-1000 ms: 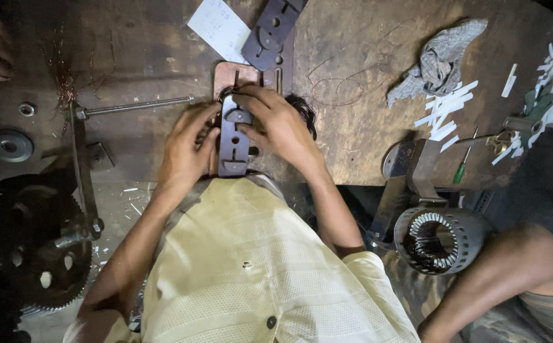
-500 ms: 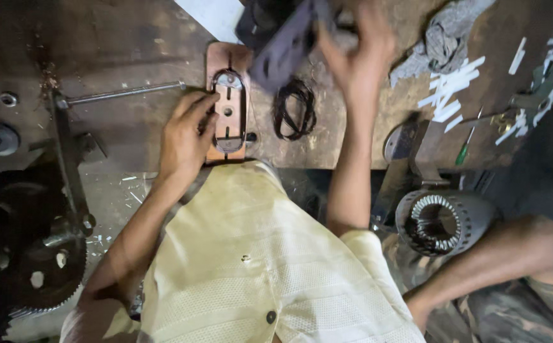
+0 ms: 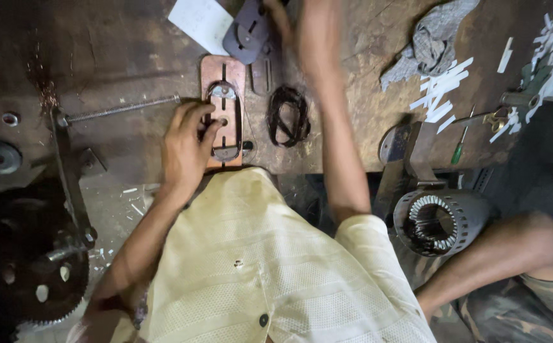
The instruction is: The person operates a manual crank to wind copper wire onto a wooden bobbin, then removes the bobbin and continues winding copper wire by hand onto a small plastic component on the workbench.
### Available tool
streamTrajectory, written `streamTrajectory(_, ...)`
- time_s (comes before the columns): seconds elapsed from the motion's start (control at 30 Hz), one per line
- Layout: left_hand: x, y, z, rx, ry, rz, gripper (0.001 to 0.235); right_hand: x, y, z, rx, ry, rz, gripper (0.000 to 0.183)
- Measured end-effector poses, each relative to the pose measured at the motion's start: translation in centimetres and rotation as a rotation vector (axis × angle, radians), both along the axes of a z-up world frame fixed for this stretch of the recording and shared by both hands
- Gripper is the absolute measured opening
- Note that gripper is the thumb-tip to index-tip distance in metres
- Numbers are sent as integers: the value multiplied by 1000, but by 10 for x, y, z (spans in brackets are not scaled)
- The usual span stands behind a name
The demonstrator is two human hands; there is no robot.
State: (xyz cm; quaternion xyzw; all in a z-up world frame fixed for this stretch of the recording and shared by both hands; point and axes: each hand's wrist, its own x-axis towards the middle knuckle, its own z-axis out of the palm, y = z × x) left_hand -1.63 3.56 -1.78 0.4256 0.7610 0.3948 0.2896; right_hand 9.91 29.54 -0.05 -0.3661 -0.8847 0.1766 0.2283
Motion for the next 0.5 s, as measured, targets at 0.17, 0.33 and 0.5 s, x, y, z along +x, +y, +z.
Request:
streamTrajectory(0.17, 1, 1, 0, -20, -46, 42, 28, 1, -84, 16, -413, -17, 289, 25)
streamTrajectory(0.33, 0, 5, -2, -118, -41, 40, 51, -5, -97, 6, -358, -105, 327, 42)
streamTrajectory(0.5, -2, 16, 2, -98, 154, -67, 62, -13, -84, 7, -526, -255, 278, 28)
